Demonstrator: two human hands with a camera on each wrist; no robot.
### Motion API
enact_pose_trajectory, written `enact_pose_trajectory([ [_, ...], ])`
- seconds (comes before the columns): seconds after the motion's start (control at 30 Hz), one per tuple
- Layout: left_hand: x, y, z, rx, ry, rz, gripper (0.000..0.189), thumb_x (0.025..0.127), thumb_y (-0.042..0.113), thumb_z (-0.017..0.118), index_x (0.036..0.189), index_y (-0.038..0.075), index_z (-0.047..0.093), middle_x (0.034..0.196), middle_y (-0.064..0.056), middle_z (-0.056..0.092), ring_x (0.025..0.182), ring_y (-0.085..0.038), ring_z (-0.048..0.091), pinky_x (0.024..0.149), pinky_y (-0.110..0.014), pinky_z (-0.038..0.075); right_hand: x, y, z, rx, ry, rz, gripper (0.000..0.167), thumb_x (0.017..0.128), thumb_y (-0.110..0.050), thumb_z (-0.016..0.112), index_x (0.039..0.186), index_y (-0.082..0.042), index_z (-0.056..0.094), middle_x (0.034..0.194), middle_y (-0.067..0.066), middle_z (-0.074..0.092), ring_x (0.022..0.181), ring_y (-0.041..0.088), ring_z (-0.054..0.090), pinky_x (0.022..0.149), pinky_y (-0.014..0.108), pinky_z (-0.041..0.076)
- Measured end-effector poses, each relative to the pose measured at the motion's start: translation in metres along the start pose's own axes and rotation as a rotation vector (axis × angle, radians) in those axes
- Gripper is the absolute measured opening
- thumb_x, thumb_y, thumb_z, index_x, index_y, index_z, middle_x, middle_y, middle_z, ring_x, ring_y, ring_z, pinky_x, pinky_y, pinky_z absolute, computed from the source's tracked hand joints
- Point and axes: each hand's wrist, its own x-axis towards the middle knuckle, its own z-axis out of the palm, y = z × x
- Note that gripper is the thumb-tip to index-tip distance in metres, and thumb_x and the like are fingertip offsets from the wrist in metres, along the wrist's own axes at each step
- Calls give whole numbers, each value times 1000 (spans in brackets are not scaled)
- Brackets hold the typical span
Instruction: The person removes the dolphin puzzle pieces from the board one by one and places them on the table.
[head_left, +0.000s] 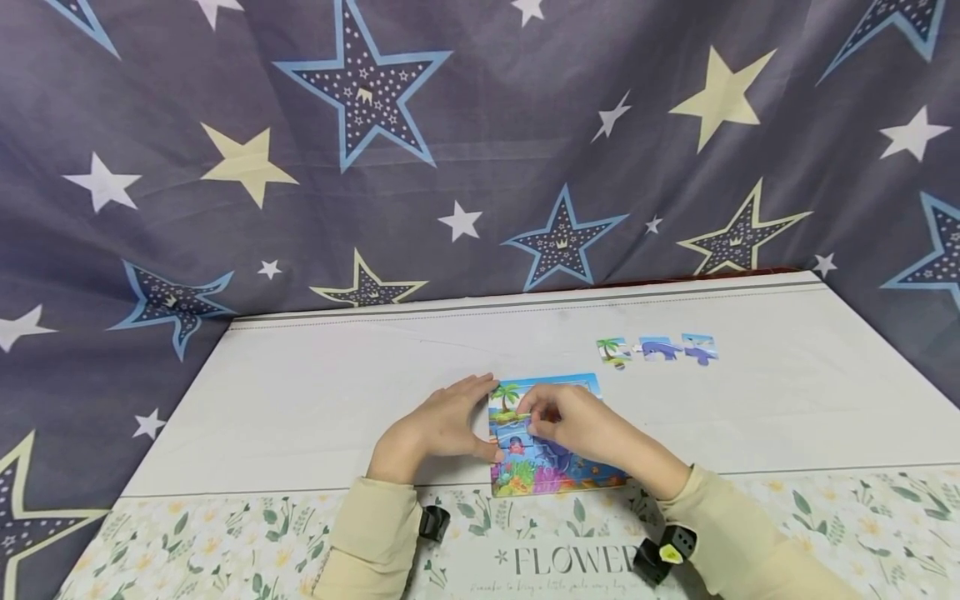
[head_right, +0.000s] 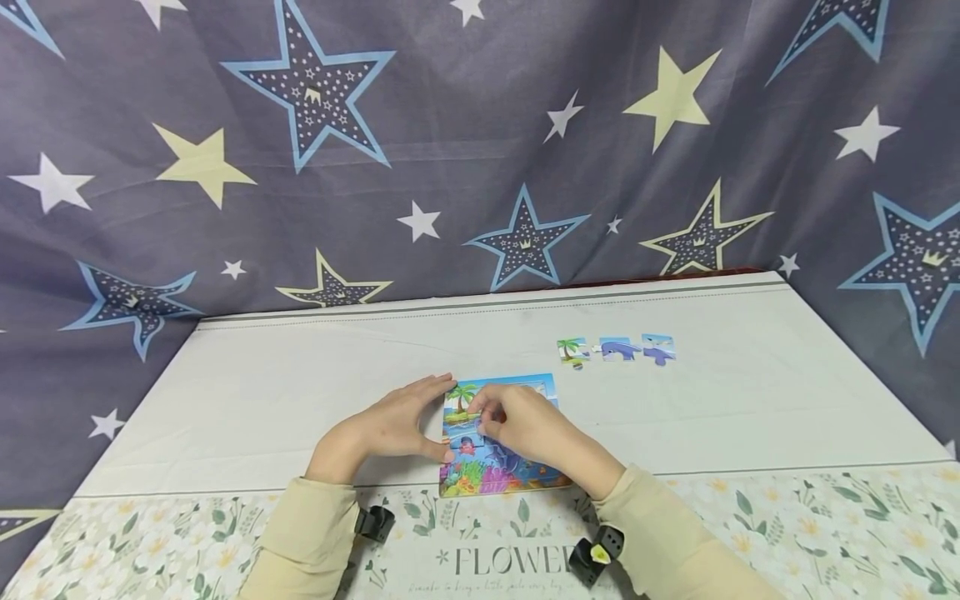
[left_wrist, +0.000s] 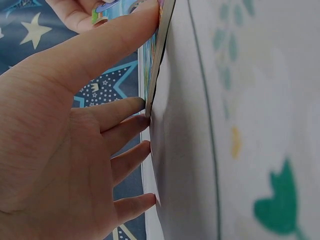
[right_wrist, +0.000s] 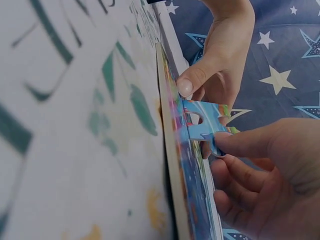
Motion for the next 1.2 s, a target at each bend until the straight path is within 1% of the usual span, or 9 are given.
enact_pose_trajectory([
  [0.27,-1,0,0,3,-8,17,99,72,36,87,152,6,37,160,-10,30,149,-30,21,119,-55,16,0,2,-8,6,22,-4,11,93,-1,65,102,-8,68,79,-5,61,66,8,54,57,25,47],
  [0.43,0,0,0,1,-11,13,99,72,36,87,152,5,37,160,-9,30,149,-30,21,120,-55,16,0,4,-17,33,57,-20,10,93,-1,66,101,-5,68,80,-3,62,70,11,56,59,26,49],
  [0.57,0,0,0,1,-7,10,99,72,36,87,152,5,37,160,-9,30,149,-29,21,120,-55,17,-1,7,-25,33,87,-14,10,93,-1,66,101,-4,69,79,-2,63,72,14,57,61,28,50],
  [0.9,-1,2,-1,3,-9,12,100,72,36,87,152,5,37,160,-10,29,149,-29,20,120,-55,15,-3,23,-48,20,138,82,13,93,-5,66,106,-4,71,82,1,66,76,17,61,68,32,52],
  [1.07,-1,1,0,2,-7,15,100,72,36,87,152,5,37,160,-10,29,149,-30,21,120,-54,16,-4,27,-60,21,173,130,16,94,-8,67,108,-2,71,84,5,69,77,18,62,68,32,52],
  [1.2,0,1,0,1,-4,14,100,72,36,87,152,5,37,160,-10,29,149,-30,21,120,-54,16,-6,30,-69,10,197,153,18,94,-8,67,110,-1,71,85,6,70,79,19,63,71,33,52],
])
